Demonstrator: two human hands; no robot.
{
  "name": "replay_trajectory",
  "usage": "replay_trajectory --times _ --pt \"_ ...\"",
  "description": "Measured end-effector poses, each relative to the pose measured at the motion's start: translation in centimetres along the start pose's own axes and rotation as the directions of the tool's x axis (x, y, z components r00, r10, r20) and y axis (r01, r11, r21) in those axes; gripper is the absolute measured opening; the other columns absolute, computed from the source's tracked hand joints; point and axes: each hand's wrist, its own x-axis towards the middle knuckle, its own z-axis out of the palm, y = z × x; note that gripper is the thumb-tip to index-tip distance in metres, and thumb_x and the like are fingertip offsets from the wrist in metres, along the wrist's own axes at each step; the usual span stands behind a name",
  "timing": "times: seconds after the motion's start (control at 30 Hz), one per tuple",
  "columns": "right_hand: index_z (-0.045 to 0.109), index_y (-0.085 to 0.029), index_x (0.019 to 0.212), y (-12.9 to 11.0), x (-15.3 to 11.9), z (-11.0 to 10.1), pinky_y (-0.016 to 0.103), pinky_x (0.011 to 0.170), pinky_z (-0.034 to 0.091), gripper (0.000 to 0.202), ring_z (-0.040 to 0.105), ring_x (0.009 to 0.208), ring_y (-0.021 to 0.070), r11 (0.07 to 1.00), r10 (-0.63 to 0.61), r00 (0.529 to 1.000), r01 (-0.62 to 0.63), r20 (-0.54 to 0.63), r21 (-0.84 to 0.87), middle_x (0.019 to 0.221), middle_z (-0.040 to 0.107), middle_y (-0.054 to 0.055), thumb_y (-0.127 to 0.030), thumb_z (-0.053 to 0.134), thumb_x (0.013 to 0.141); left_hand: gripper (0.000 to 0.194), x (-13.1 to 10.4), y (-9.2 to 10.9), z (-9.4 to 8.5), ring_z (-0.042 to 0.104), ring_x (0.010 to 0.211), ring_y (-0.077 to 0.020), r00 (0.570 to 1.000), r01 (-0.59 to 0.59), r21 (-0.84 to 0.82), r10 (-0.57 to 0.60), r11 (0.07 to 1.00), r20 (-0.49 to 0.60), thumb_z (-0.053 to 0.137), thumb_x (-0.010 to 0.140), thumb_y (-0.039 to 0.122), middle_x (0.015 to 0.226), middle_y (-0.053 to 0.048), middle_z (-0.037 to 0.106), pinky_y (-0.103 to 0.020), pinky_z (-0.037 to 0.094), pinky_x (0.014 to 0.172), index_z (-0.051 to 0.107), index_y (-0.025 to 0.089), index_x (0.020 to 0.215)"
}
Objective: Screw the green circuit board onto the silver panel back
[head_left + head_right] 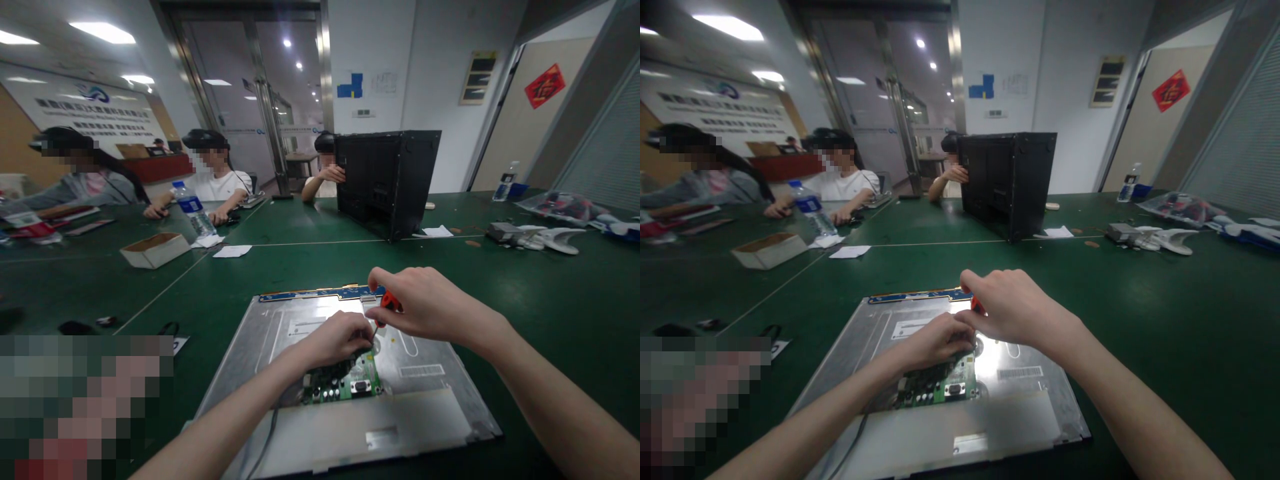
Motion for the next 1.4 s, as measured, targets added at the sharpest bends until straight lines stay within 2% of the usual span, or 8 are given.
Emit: replay_trajectory --times 0.13,0.43,0.77,0.93,1.23,1.4 --pt "0.052 -0.021 0.098 0.02 -0.02 -0.06 0.024 0.048 0.022 0.026 0.054 0.055 0.0148 1.000 0.006 1.000 -0.006 0.007 -0.016 0.067 0.062 0.000 -0.044 0.053 0.086 0.013 0.04 -0.01 0.02 0.062 0.078 -0.0165 1.000 -0.003 0.001 0.003 1.000 0.009 0.061 0.078 0.004 0.086 -0.004 0.069 -0.022 0.044 0.070 0.067 0.014 0.084" --pt "0.052 -0.021 0.099 0.03 0.01 0.00 0.024 0.049 0.023 0.025 0.055 0.058 0.0150 1.000 0.002 0.999 -0.001 0.043 -0.008 0.070 0.063 0.000 -0.043 0.054 0.086 0.010 0.16 -0.17 0.01 0.061 0.075 -0.0165 0.999 -0.027 0.046 0.026 0.999 0.019 0.062 0.079 0.007 0.081 -0.002 0.067 -0.023 0.043 0.068 0.067 0.015 0.080" --pt "0.051 -0.019 0.098 -0.26 -0.27 -0.53 0.025 0.055 0.029 0.019 0.057 0.068 0.0151 0.994 -0.040 0.997 0.034 0.059 0.108 0.082 0.065 0.002 -0.025 0.055 0.080 0.012 0.27 -0.40 0.07 0.061 0.074 -0.0162 1.000 -0.019 -0.013 0.019 1.000 0.007 0.062 0.076 0.003 0.079 -0.002 0.067 -0.023 0.043 0.069 0.066 0.013 0.082" --pt "0.049 -0.020 0.099 -0.09 0.18 0.08 0.024 0.051 0.025 0.018 0.054 0.060 0.0145 0.999 0.010 1.000 -0.010 0.017 0.033 0.073 0.063 0.000 -0.029 0.054 0.083 0.011 0.18 -0.04 -0.10 0.061 0.072 -0.0147 1.000 0.004 -0.009 -0.004 1.000 0.005 0.062 0.076 0.004 0.077 -0.001 0.067 -0.021 0.043 0.065 0.066 0.014 0.078" --pt "0.050 -0.021 0.094 -0.08 0.34 0.08 0.025 0.047 0.019 0.019 0.054 0.055 0.0152 0.996 0.051 0.998 -0.049 0.031 -0.075 0.068 0.062 0.000 -0.036 0.056 0.084 0.011 0.07 0.12 -0.13 0.062 0.072 -0.0146 1.000 0.017 -0.018 -0.017 1.000 -0.003 0.062 0.077 0.004 0.079 -0.002 0.068 -0.020 0.043 0.066 0.067 0.014 0.079" --pt "0.047 -0.019 0.098 -0.18 0.01 -0.06 0.025 0.050 0.023 0.020 0.056 0.063 0.0149 0.999 -0.027 0.999 0.026 0.029 0.027 0.079 0.064 0.001 -0.026 0.056 0.081 0.010 0.15 -0.43 0.15 0.061 0.071 -0.0145 1.000 0.004 -0.013 -0.004 1.000 -0.003 0.064 0.076 0.006 0.077 -0.001 0.067 -0.020 0.043 0.066 0.066 0.014 0.081"
